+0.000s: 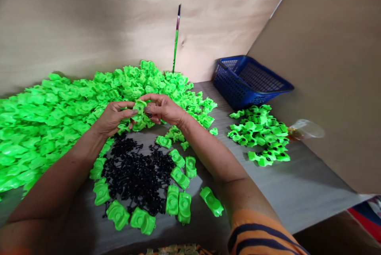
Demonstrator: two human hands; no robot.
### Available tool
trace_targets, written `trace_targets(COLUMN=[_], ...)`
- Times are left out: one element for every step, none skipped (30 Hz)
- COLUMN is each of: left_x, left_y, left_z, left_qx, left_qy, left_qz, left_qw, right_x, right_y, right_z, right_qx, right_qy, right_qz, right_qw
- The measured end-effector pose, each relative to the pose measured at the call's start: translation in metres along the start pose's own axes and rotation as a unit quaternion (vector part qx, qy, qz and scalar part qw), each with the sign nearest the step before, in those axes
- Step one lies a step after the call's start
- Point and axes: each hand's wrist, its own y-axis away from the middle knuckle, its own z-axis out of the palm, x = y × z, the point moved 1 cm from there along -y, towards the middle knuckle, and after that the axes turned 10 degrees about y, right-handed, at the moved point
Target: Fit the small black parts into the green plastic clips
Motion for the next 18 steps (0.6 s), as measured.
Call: trace_targets(left_x=[0.000, -0.001, -0.001, -0.002, -0.002, -0.002, -0.002, -0.002, -0.003, -0.003, -0.004, -0.005, -0.006, -0.007, -0.008, -0.009, -0.009, -0.009], left_y=[0.000, 0.000, 0.000, 0.000, -0.001, -0.001, -0.001, -0.001, -0.001, -0.001, -0.001, -0.001, 0.000, 0.000, 0.001, 0.002, 0.002, 0.003], left_z=[0.000, 0.001, 0.001, 0.002, 0.002, 0.003, 0.003, 0.003, 0.003, 0.004, 0.004, 0.005, 0.006, 0.007, 0.009, 0.010, 0.012, 0.014], left_qx=[0.004, 0.010, 0.018, 0.031, 0.049, 0.070, 0.091, 0.109, 0.123, 0.132, 0.136, 0.138, 0.140, 0.143, 0.147, 0.150, 0.153, 0.153], left_qy=[-0.003, -0.007, -0.010, -0.011, -0.010, -0.008, -0.007, -0.007, -0.008, -0.009, -0.010, -0.011, -0.013, -0.015, -0.019, -0.022, -0.024, -0.025], left_qz=[-0.001, 0.001, 0.006, 0.013, 0.024, 0.034, 0.046, 0.056, 0.066, 0.074, 0.078, 0.080, 0.079, 0.076, 0.071, 0.067, 0.063, 0.060], left_qw=[1.000, 1.000, 1.000, 0.999, 0.998, 0.997, 0.995, 0.992, 0.990, 0.989, 0.988, 0.987, 0.987, 0.987, 0.986, 0.986, 0.986, 0.986], right_x=[0.000, -0.001, -0.001, -0.001, -0.001, -0.001, 0.000, 0.000, 0.000, 0.000, 0.000, 0.000, 0.000, 0.001, 0.001, 0.002, 0.002, 0.003], right_y=[0.000, -0.001, -0.001, -0.002, -0.003, -0.005, -0.006, -0.007, -0.008, -0.009, -0.009, -0.009, -0.009, -0.009, -0.009, -0.009, -0.009, -0.009], right_z=[0.001, 0.002, 0.003, 0.003, 0.004, 0.004, 0.004, 0.004, 0.005, 0.006, 0.008, 0.010, 0.012, 0.015, 0.018, 0.020, 0.022, 0.024], right_qx=[0.005, 0.013, 0.025, 0.044, 0.068, 0.097, 0.128, 0.158, 0.185, 0.207, 0.226, 0.241, 0.251, 0.259, 0.264, 0.269, 0.272, 0.275], right_qy=[0.005, 0.012, 0.020, 0.030, 0.039, 0.048, 0.054, 0.060, 0.064, 0.070, 0.078, 0.088, 0.098, 0.109, 0.118, 0.127, 0.135, 0.142], right_qz=[0.002, 0.005, 0.008, 0.008, 0.005, 0.000, -0.006, -0.012, -0.015, -0.016, -0.017, -0.018, -0.018, -0.018, -0.021, -0.025, -0.031, -0.038], right_qw=[1.000, 1.000, 0.999, 0.999, 0.997, 0.994, 0.990, 0.986, 0.981, 0.976, 0.971, 0.966, 0.963, 0.960, 0.957, 0.955, 0.952, 0.950])
